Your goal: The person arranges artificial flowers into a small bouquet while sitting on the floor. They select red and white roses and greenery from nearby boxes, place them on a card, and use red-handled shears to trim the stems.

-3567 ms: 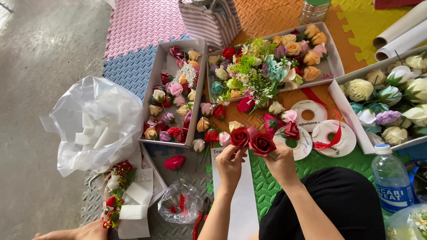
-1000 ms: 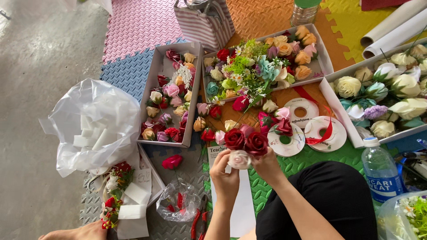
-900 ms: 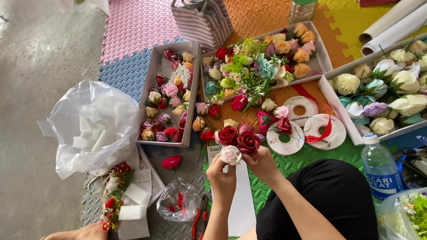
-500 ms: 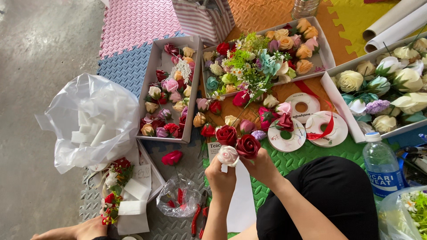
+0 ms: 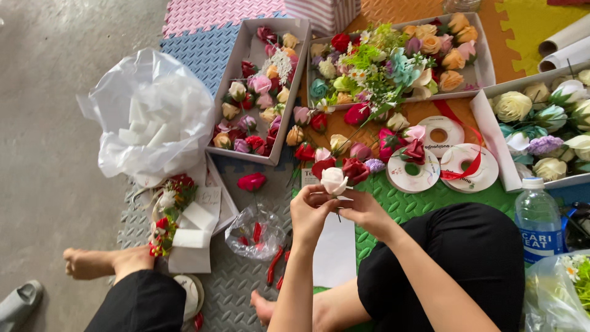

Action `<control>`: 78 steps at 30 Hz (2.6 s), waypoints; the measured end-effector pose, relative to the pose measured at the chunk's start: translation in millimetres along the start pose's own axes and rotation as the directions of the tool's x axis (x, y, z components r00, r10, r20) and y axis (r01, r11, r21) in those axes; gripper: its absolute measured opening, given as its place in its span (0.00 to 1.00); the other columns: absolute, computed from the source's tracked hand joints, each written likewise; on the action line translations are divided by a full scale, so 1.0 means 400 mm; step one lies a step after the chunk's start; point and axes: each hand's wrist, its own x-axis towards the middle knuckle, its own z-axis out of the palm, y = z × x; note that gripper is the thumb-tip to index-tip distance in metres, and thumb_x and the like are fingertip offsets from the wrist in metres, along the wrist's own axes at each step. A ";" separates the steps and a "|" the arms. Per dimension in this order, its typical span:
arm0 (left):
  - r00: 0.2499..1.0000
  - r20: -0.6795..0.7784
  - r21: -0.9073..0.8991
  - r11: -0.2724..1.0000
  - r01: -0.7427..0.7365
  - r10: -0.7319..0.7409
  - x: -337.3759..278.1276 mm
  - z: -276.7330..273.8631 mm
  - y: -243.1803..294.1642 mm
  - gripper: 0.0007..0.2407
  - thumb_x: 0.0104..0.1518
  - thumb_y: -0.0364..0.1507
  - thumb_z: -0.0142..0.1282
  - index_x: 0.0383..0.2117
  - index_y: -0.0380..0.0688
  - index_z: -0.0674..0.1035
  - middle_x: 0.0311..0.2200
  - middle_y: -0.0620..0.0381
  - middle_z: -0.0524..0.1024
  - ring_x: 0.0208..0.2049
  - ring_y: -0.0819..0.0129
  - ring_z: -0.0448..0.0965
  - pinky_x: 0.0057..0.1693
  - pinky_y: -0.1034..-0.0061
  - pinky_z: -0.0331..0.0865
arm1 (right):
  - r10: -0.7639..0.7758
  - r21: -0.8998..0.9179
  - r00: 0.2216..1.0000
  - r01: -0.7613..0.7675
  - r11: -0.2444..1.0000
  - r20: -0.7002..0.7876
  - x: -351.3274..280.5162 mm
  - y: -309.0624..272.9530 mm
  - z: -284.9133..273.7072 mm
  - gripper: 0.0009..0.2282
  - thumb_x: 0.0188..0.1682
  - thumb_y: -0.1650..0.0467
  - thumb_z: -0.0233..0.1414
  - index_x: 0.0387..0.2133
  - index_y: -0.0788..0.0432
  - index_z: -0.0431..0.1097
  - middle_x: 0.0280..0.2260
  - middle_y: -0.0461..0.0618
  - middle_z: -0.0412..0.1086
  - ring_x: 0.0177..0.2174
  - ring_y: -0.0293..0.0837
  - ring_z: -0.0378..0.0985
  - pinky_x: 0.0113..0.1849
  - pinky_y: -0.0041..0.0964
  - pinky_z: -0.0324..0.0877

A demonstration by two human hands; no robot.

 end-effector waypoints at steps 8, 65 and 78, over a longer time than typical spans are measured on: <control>0.970 0.037 -0.143 0.960 0.242 -0.239 0.038 -0.070 -0.291 0.17 0.38 0.23 0.75 0.36 0.34 0.83 0.24 0.51 0.83 0.24 0.72 0.83 0.36 0.83 0.78 | 0.321 0.043 0.921 -0.319 0.947 -0.220 -0.039 0.044 0.018 0.17 0.45 0.76 0.61 0.47 0.70 0.71 0.43 0.61 0.75 0.39 0.56 0.81 0.43 0.52 0.77; 0.880 -0.084 0.486 0.790 -0.374 0.468 -0.140 0.266 -0.386 0.11 0.46 0.23 0.49 0.36 0.47 0.76 0.32 0.56 0.73 0.31 0.62 0.72 0.43 0.70 0.66 | -0.309 -0.985 0.937 -0.137 0.103 -0.163 0.546 -0.410 -0.459 0.14 0.53 0.81 0.47 0.45 0.57 0.76 0.46 0.54 0.75 0.44 0.52 0.78 0.47 0.47 0.76; 0.878 -0.131 0.438 0.822 -0.365 0.460 -0.089 0.291 -0.461 0.11 0.28 0.25 0.44 0.19 0.53 0.77 0.18 0.66 0.75 0.20 0.68 0.74 0.39 0.74 0.68 | 0.199 -0.879 0.898 -0.303 -0.368 -0.393 0.630 -0.380 -0.386 0.23 0.49 0.73 0.54 0.60 0.47 0.64 0.57 0.56 0.66 0.51 0.56 0.74 0.41 0.53 0.76</control>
